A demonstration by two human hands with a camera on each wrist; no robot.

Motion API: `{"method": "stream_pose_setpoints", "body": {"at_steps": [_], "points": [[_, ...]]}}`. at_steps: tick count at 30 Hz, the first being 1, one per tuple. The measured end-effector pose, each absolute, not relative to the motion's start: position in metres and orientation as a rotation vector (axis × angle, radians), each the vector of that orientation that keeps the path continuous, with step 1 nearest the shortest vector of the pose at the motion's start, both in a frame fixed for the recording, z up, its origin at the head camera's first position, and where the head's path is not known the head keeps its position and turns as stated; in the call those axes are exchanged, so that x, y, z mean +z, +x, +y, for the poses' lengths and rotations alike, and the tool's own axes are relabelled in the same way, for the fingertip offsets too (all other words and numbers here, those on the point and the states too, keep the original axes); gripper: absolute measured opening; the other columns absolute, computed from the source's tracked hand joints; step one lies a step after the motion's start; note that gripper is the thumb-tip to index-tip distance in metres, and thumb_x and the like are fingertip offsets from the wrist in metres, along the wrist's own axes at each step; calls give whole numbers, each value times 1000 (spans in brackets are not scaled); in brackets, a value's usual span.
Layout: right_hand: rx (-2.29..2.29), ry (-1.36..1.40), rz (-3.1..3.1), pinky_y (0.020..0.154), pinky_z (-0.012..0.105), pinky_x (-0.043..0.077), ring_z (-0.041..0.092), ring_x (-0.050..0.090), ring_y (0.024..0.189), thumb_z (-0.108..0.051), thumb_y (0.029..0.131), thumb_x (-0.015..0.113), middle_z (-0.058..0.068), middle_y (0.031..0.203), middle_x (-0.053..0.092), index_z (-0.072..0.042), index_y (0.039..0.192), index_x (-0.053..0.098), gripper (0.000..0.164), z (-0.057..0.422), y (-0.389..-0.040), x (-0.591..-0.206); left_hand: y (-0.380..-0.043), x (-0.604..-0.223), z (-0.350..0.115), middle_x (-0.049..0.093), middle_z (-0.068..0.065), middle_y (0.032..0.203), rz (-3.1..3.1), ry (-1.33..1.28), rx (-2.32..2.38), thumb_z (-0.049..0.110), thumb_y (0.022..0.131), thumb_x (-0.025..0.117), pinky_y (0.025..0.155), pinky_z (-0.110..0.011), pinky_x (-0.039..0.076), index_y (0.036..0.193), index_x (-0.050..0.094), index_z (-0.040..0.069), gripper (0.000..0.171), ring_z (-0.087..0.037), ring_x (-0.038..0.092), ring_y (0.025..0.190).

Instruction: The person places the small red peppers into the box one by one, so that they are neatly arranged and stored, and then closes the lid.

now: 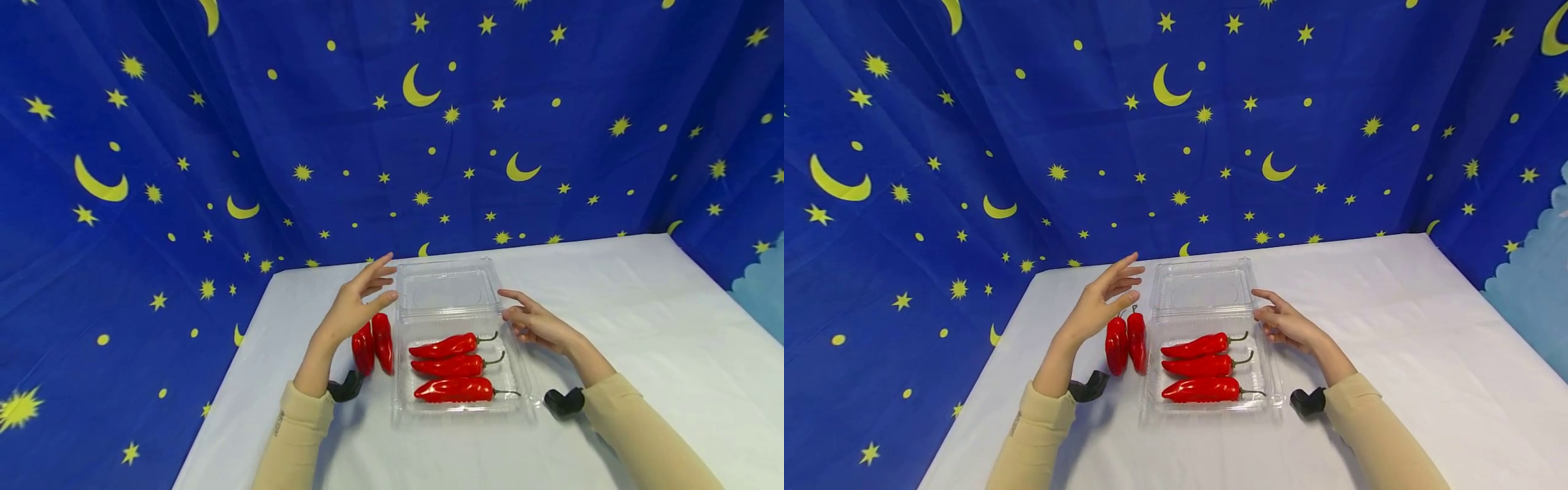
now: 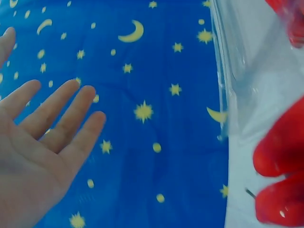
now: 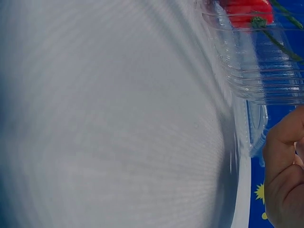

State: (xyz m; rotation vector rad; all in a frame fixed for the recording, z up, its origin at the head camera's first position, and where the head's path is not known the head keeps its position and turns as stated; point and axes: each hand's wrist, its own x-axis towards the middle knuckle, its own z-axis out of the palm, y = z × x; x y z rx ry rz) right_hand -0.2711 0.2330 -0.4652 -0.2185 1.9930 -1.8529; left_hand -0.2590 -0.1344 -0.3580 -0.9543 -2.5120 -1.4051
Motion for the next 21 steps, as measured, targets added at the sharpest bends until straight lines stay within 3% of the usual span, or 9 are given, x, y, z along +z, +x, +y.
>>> {"method": "stream_pose_setpoints", "body": {"at_steps": [7, 21], "points": [[-1855, -205, 2002, 52, 18, 42, 8, 44, 60, -20, 96, 54, 13, 95, 46, -15, 151, 16, 67, 233, -270, -465, -262, -378, -159, 55, -15, 128, -2576, -751, -1489, 28, 92, 63, 96, -47, 42, 143, 42, 17, 57, -30, 54, 115], [-1850, -200, 2010, 51, 18, 43, 8, 44, 60, -21, 96, 54, 12, 92, 45, -15, 151, 16, 67, 233, -270, -467, -264, -419, -188, 53, -16, 125, -2772, -324, -1345, 41, 87, 66, 83, -45, 50, 145, 40, 22, 67, -32, 57, 106]]}}
